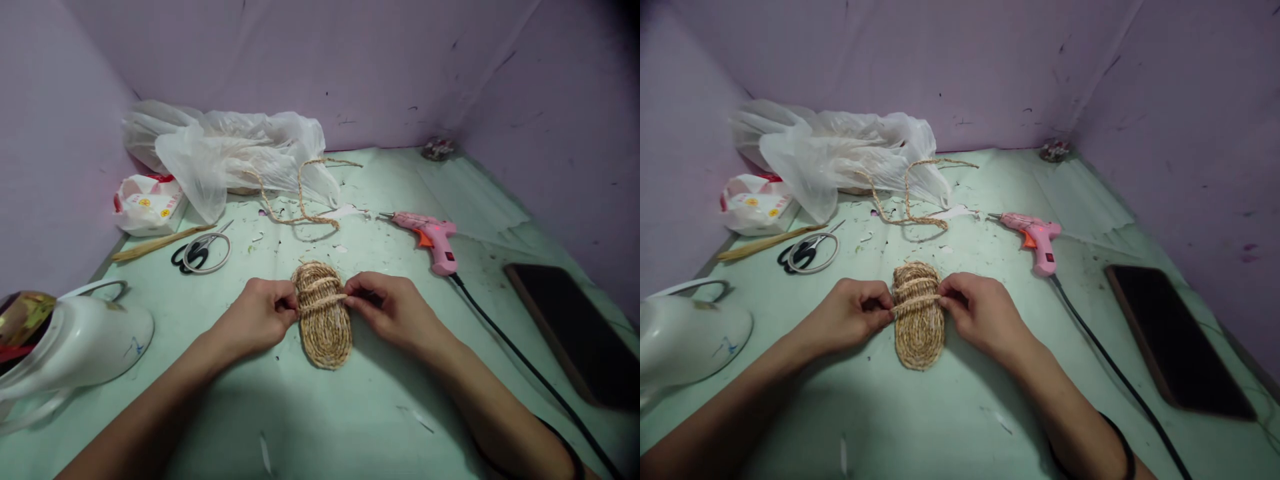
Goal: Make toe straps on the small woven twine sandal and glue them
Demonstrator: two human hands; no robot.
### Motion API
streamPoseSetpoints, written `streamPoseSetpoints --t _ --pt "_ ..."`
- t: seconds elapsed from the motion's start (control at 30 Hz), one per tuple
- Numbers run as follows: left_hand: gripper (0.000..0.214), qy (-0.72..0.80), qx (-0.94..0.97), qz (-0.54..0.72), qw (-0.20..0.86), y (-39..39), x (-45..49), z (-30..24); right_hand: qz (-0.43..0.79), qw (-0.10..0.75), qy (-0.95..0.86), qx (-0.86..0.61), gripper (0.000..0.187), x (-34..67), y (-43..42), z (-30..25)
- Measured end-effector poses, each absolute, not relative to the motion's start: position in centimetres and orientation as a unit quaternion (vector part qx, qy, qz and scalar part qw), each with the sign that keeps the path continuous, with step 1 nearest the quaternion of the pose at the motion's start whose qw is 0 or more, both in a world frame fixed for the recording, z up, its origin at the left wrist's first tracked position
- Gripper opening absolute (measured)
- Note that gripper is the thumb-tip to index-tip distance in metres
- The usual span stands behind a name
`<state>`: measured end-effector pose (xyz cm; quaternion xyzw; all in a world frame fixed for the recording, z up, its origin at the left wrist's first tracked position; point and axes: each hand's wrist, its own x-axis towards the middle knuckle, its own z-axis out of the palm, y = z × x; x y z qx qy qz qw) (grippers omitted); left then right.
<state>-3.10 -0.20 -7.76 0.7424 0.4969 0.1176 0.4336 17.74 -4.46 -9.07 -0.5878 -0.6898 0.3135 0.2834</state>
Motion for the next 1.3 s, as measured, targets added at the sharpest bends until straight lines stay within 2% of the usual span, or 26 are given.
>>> streamPoseSetpoints --t 0.27,0.63,1.13,1.3 --pt "0.012 0.593 0.586 0.162 0.529 0.0 -2.2 -8.5 0.317 0.295 -0.608 -0.666 0.010 16.6 -4.1 -9.2" --pt "0.010 0.602 0.563 0.166 0.540 -0.1 -2.1 -8.5 0.345 0.349 -0.569 -0.660 0.011 16.3 -4.3 -10.1" --pt "0.008 0.597 0.574 0.194 0.527 -0.6 -1.9 -8.6 0.347 0.356 -0.544 -0.676 0.011 16.0 -4.3 -10.0" --pt "0.005 0.584 0.562 0.200 0.550 -0.5 -1.8 -8.5 0.361 0.366 -0.531 -0.674 0.011 16.1 -4.2 -10.2"
